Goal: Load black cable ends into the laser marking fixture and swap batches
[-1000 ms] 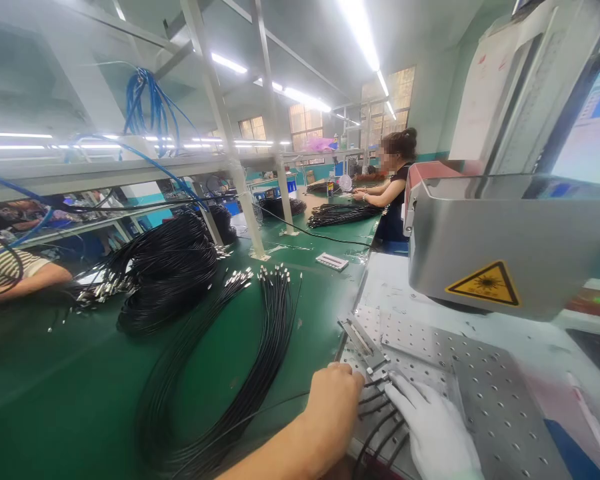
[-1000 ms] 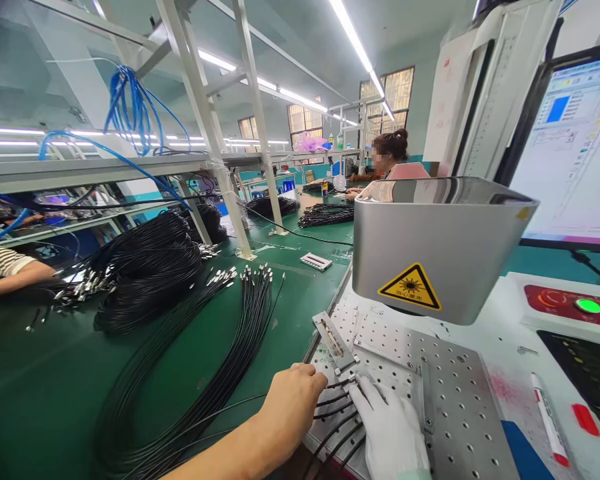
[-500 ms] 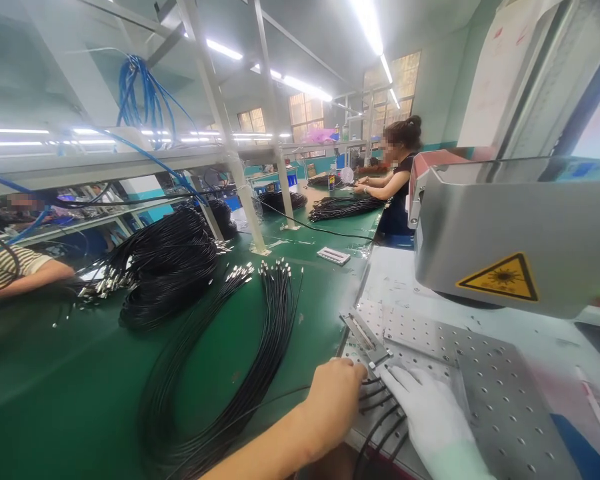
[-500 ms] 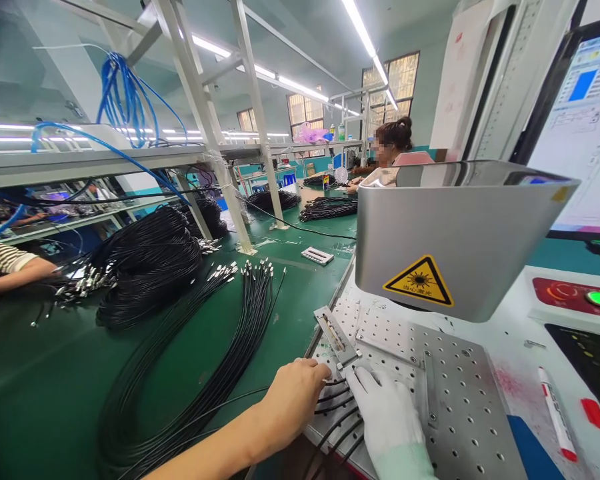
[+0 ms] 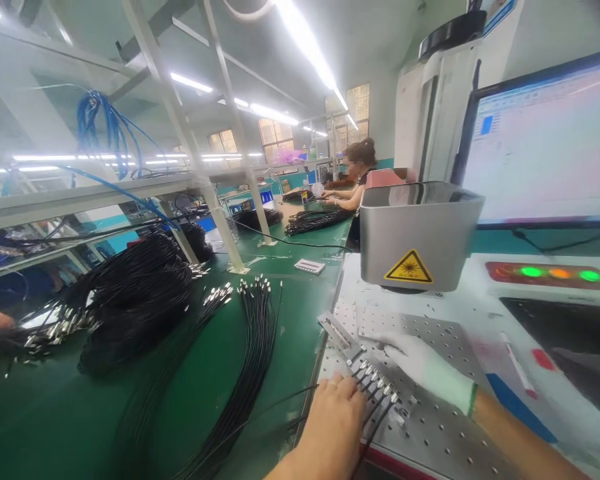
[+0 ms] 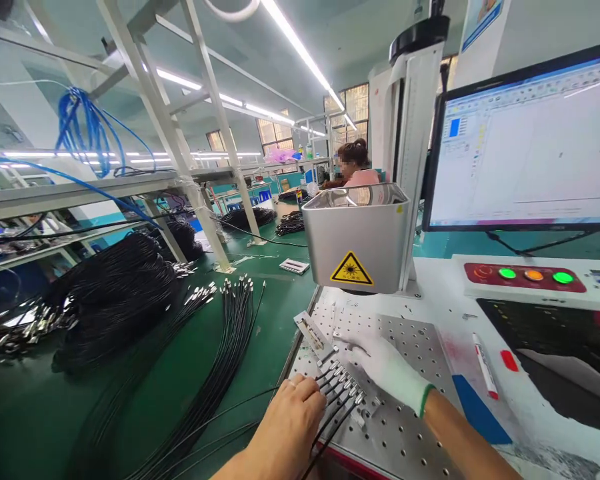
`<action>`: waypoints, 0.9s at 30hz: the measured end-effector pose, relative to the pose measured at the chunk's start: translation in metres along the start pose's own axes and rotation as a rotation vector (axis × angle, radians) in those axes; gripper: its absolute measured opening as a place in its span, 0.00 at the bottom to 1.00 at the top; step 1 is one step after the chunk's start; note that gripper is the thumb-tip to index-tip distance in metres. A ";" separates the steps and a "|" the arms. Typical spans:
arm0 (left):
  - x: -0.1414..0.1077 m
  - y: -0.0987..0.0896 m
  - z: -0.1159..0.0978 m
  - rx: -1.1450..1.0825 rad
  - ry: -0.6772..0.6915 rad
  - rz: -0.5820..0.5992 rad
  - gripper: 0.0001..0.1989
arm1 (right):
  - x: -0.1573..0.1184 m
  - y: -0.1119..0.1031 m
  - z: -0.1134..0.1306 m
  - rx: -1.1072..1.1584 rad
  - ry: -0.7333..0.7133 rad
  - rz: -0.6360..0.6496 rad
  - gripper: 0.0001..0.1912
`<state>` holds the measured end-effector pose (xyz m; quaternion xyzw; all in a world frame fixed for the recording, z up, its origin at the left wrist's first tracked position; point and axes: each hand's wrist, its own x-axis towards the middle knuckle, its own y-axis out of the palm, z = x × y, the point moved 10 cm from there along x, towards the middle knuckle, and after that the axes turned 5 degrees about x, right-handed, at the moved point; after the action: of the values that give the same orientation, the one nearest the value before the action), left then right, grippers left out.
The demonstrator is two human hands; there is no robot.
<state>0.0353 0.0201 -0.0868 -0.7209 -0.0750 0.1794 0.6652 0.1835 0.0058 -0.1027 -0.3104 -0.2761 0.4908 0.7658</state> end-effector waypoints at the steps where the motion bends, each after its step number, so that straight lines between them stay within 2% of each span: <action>1: 0.000 0.002 -0.002 -0.001 0.003 0.016 0.09 | 0.001 -0.004 0.003 -0.110 0.046 0.008 0.22; 4: 0.004 0.006 -0.010 0.017 0.037 0.034 0.09 | 0.003 -0.003 0.015 -0.382 0.151 0.049 0.18; 7: 0.012 0.015 -0.017 0.047 0.055 0.027 0.09 | 0.007 0.010 0.025 -0.476 0.191 0.060 0.16; 10: 0.019 0.024 -0.020 0.087 0.025 -0.002 0.10 | 0.010 0.024 0.023 -0.551 0.215 0.062 0.16; 17: 0.033 0.042 -0.027 0.126 -0.053 0.030 0.12 | 0.014 0.030 0.011 -0.567 0.217 0.059 0.16; 24: 0.044 0.087 -0.017 0.190 -0.161 0.066 0.12 | 0.016 0.033 0.006 -0.523 0.203 0.039 0.15; 27: 0.042 0.093 -0.017 0.205 -0.170 0.060 0.13 | 0.015 0.033 0.005 -0.500 0.208 0.028 0.14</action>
<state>0.0684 0.0097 -0.1841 -0.6333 -0.0908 0.2665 0.7208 0.1657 0.0315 -0.1224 -0.5424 -0.3046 0.3833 0.6827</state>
